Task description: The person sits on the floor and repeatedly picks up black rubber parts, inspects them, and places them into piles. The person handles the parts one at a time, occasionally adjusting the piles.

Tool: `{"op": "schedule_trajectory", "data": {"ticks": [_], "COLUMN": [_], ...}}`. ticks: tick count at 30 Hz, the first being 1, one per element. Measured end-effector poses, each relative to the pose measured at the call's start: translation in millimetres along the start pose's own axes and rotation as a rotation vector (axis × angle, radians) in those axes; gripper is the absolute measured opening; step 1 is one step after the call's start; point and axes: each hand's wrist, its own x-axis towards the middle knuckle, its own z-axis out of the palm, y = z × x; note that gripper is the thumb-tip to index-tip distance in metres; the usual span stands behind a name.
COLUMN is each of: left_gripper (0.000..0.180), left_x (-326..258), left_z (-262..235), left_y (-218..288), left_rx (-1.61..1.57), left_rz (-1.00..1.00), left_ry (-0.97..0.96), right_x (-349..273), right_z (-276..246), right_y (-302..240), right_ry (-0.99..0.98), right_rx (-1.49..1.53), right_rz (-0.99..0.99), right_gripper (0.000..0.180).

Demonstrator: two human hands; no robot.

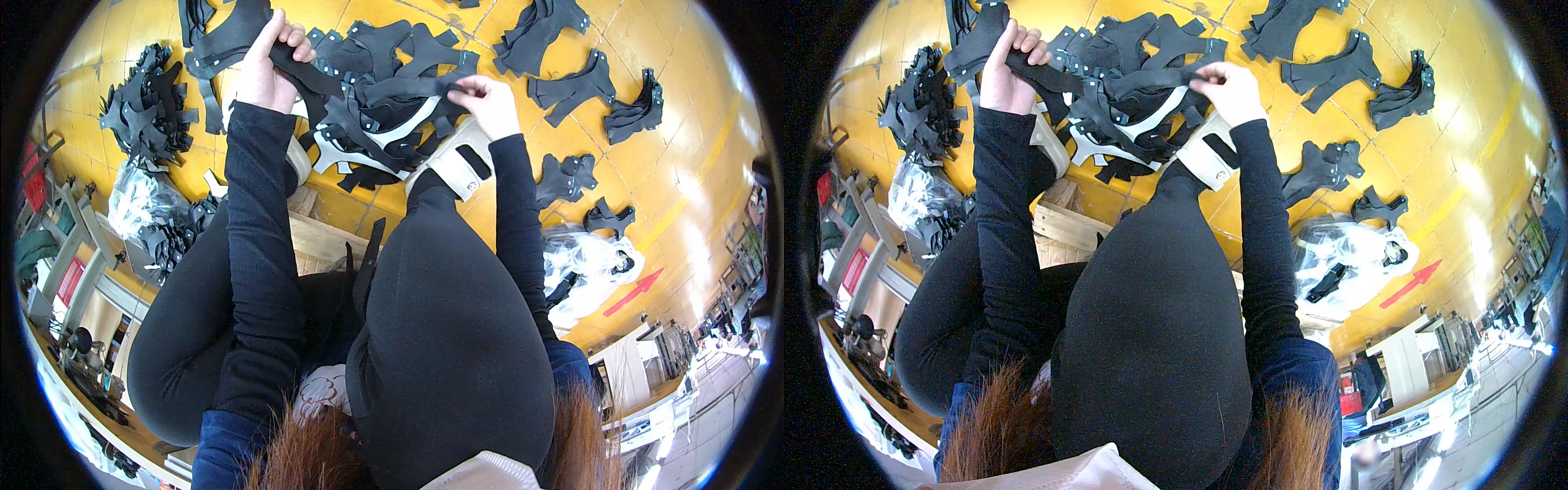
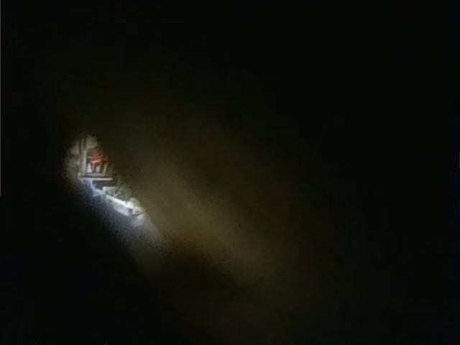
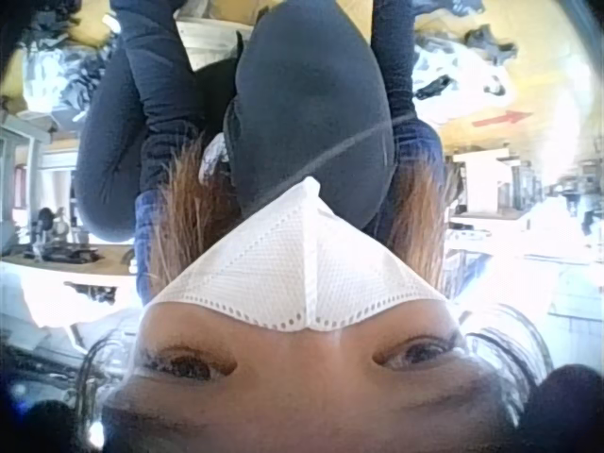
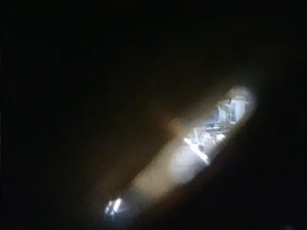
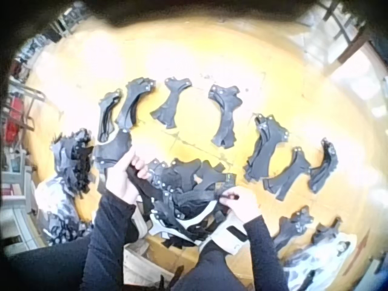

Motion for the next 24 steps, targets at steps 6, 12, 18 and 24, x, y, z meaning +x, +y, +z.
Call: {"op": "schedule_trajectory", "data": {"ticks": [6,12,18,24], "left_gripper": [0.029,0.03,0.03,0.03], "left_x": [2.9,1.8,2.6,4.1], "left_z": [-1.8,3.0,-5.0,-15.3], "left_y": [-4.7,-6.6,-0.4,-1.8], "left_rx": [-0.029,-0.019,-0.01,-0.034], "left_rz": [-0.054,-0.075,-0.05,-0.07], "left_ry": [-0.038,0.017,0.057,0.008], "right_x": [-7.7,-10.4,-61.5,-137.2], "right_z": [-2.0,12.2,-25.3,-120.1], "right_y": [21.9,21.4,-34.6,-34.8], "right_ry": [0.165,0.406,0.224,-0.334], "right_rx": [0.115,-0.111,0.414,0.317], "right_rz": [0.035,-0.161,-0.031,-0.066], "right_gripper": [0.031,0.026,0.054,0.023]}}
